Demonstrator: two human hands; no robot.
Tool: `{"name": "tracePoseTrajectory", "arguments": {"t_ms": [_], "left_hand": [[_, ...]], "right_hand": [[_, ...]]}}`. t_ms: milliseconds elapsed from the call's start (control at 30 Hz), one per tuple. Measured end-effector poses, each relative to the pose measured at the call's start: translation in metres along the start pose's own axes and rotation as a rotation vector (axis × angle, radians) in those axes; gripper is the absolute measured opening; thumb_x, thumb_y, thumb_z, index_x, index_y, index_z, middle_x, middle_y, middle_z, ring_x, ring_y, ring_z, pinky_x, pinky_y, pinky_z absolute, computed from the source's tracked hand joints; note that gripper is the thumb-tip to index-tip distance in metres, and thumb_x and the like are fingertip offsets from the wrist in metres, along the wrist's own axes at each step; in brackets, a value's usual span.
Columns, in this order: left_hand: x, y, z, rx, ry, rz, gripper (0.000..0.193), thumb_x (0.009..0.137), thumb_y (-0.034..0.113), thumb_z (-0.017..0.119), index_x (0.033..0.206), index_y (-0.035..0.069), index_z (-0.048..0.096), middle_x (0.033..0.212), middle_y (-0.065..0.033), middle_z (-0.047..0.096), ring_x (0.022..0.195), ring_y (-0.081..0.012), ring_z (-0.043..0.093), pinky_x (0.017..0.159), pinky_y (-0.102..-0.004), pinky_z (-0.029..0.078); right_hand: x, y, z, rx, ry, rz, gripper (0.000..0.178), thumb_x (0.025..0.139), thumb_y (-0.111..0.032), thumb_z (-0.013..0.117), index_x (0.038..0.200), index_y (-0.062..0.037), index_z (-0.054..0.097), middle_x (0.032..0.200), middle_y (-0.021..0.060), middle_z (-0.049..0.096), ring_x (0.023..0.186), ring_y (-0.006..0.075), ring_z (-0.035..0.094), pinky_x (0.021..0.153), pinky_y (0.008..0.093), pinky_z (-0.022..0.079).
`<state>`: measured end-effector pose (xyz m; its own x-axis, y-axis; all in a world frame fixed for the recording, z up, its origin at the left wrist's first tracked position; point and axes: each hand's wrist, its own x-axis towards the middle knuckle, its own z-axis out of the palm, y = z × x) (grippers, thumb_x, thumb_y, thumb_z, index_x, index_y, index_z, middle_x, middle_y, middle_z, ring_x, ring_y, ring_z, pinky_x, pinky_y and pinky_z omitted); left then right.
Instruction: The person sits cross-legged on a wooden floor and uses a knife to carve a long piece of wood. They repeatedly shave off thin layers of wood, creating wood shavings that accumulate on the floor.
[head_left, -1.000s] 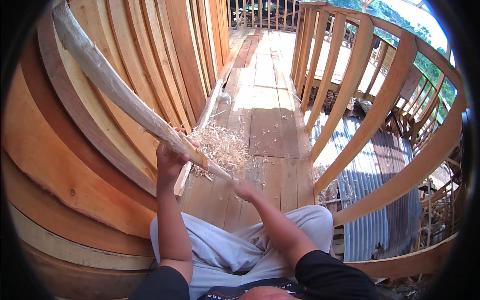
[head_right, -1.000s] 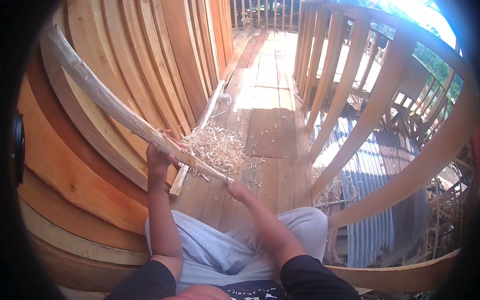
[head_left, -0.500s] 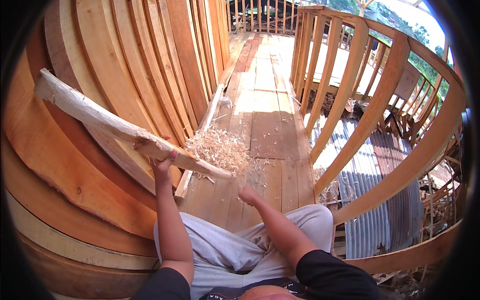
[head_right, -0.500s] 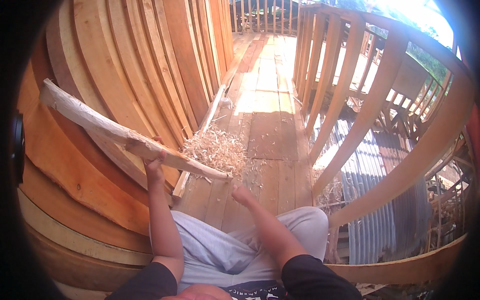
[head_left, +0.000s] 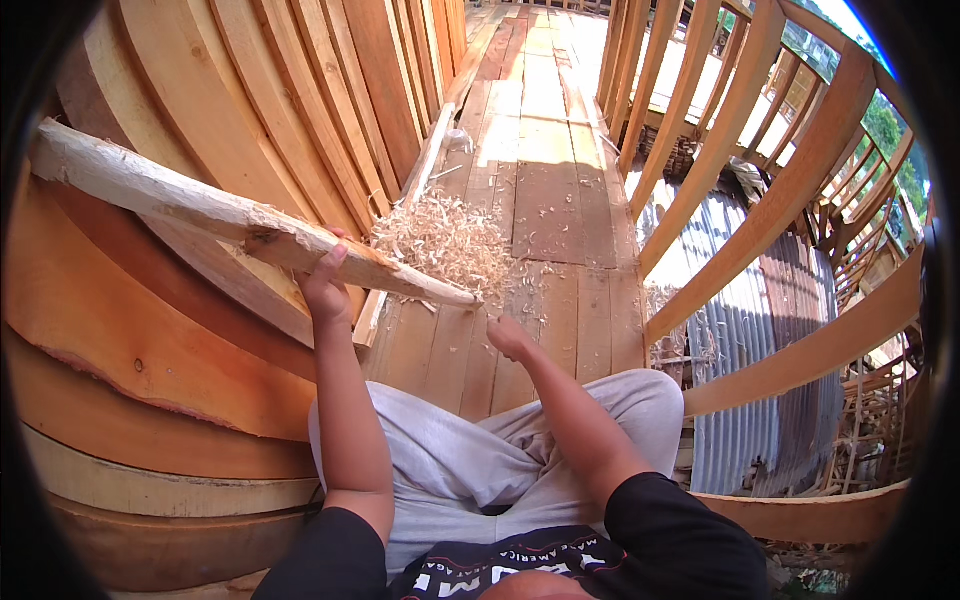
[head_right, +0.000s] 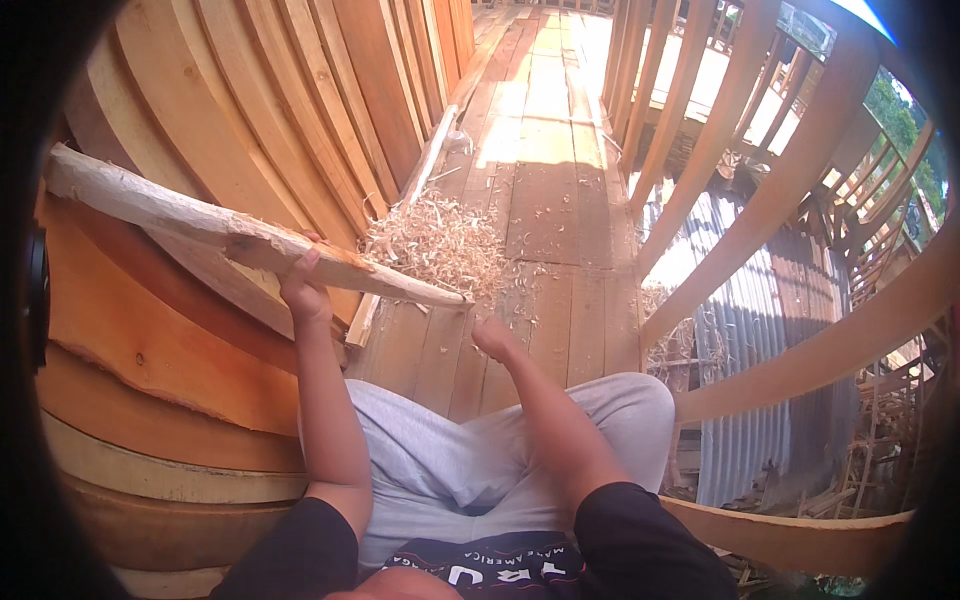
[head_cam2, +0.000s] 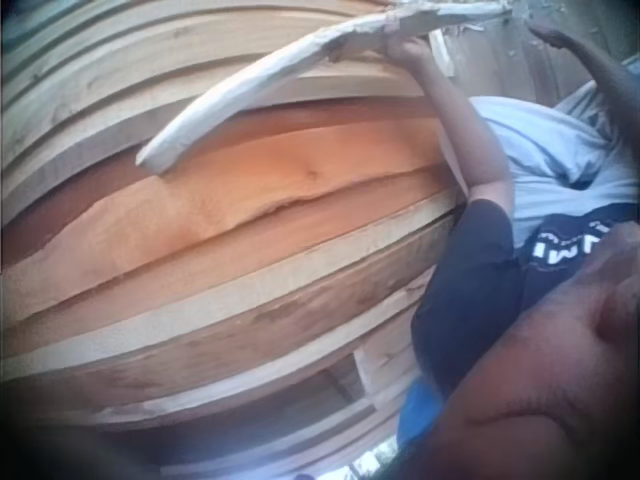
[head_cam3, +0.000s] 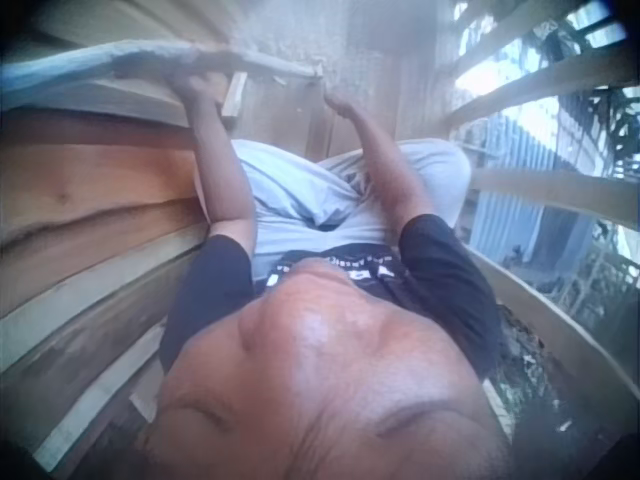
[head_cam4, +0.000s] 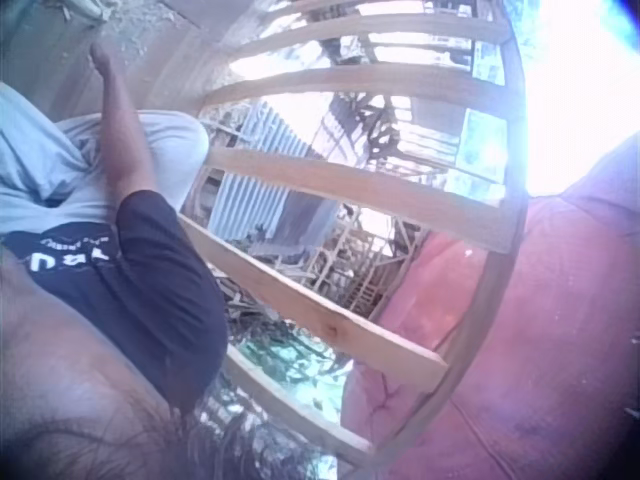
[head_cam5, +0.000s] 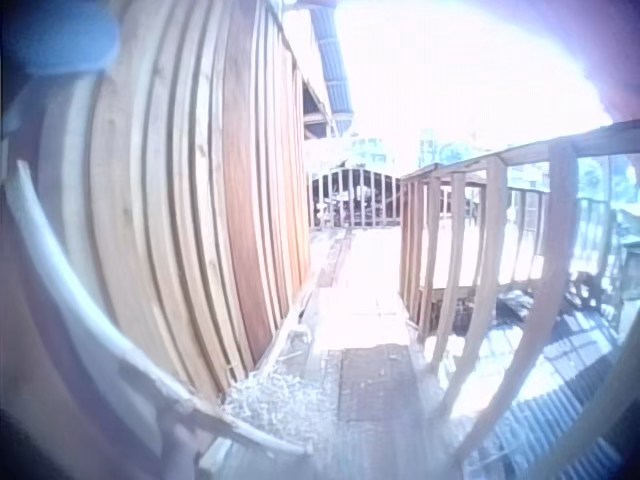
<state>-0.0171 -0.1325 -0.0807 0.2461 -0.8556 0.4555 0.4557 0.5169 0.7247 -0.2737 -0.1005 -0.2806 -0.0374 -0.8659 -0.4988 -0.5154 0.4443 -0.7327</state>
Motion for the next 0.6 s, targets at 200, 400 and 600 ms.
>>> {"name": "tracePoseTrajectory", "arguments": {"t_ms": [200,400,600], "left_hand": [[-0.004,-0.002,0.018,-0.143,-0.071,-0.048,0.026,0.082,0.012,0.064,0.103,0.005,0.052,0.086,-0.0086,0.053,0.085,-0.0250,0.057,0.085,-0.0435,0.048],[-0.006,-0.007,0.012,-0.126,-0.264,0.042,0.048,0.079,0.046,0.075,0.095,0.009,0.049,0.079,-0.0044,0.049,0.075,-0.0185,0.051,0.077,-0.0403,0.046],[-0.009,-0.019,0.008,-0.085,-0.313,0.012,0.044,0.080,0.043,0.074,0.092,0.011,0.048,0.076,-0.0036,0.049,0.070,-0.0170,0.050,0.072,-0.0388,0.045]], "right_hand": [[0.004,-0.007,0.002,0.098,-0.022,0.040,0.048,0.098,-0.037,0.040,0.103,0.0047,0.063,0.079,0.0174,0.065,0.064,0.0273,0.065,0.051,0.0396,0.050],[-0.002,-0.013,0.000,0.067,0.165,-0.070,0.043,0.094,-0.039,0.049,0.105,-0.0004,0.065,0.093,0.0212,0.068,0.089,0.0355,0.065,0.082,0.0427,0.050],[-0.022,-0.057,0.011,0.071,0.137,-0.176,0.050,0.100,-0.038,0.039,0.088,0.0064,0.058,0.077,0.0250,0.061,0.074,0.0357,0.060,0.074,0.0450,0.045]]}}
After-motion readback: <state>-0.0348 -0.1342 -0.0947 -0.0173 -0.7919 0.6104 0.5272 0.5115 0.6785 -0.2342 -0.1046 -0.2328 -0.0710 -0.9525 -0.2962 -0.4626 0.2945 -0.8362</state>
